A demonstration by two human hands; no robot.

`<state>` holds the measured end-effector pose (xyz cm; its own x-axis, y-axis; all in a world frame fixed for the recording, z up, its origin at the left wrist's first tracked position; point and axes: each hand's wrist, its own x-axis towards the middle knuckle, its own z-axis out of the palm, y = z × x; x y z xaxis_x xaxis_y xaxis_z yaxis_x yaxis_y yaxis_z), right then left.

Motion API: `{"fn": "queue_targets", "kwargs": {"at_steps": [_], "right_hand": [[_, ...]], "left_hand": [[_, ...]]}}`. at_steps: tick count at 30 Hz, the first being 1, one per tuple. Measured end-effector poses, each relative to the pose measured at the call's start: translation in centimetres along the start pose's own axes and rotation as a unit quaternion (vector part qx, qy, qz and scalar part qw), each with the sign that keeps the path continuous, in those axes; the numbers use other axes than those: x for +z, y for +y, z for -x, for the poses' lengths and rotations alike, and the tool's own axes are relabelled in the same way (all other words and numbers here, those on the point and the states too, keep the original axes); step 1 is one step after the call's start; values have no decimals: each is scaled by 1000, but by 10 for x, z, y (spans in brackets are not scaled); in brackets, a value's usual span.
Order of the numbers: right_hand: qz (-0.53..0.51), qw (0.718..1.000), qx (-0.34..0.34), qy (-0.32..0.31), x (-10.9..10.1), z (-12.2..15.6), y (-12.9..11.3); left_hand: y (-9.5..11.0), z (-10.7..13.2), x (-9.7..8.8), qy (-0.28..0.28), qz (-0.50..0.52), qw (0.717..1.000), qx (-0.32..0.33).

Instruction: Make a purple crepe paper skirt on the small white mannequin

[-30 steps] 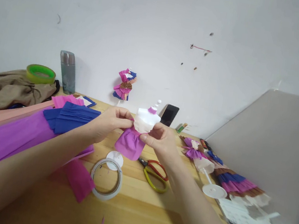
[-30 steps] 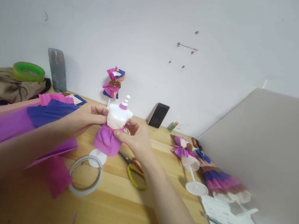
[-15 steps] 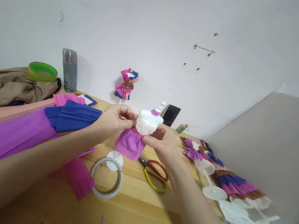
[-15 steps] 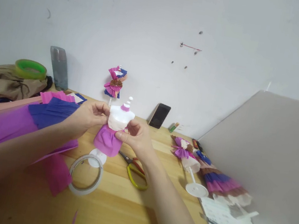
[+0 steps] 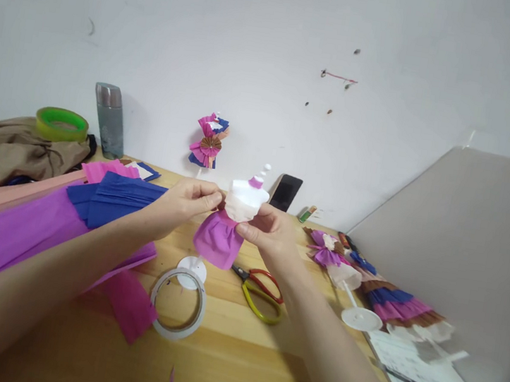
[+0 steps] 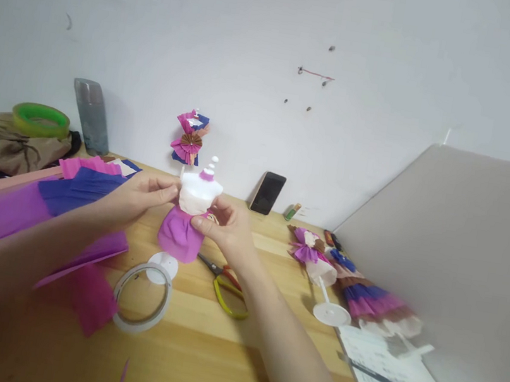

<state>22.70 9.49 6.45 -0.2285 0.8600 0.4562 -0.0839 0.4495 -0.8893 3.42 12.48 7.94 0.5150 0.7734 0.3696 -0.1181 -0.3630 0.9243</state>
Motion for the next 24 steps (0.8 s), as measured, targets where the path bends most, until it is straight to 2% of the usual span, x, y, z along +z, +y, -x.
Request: {"fn": "queue_targets", "kwargs": {"at_steps": [3, 7, 10, 13, 17, 20, 24], "right_hand": [[8, 999, 15, 38, 4, -1, 2], [10, 995, 48, 85, 11, 1, 2], [9, 998, 42, 47, 9, 3, -3], [16, 1000, 23, 7, 1, 4, -12], [78, 996, 25, 39, -2, 6, -21], [132, 991, 25, 23, 3, 7, -25], [238, 971, -36, 16, 16, 13, -29]], "left_hand": [[-2, -1, 1, -11, 4, 1000, -17], [-7, -2, 7, 10, 12, 1000, -25], [-7, -2, 6, 21, 20, 999, -30], [-8, -4, -1, 12, 52, 998, -33], [-18, -7, -17, 11, 111, 994, 0], [-25, -7, -26, -6, 132, 991, 4], [-29, -5, -32, -42, 135, 990, -14]]}}
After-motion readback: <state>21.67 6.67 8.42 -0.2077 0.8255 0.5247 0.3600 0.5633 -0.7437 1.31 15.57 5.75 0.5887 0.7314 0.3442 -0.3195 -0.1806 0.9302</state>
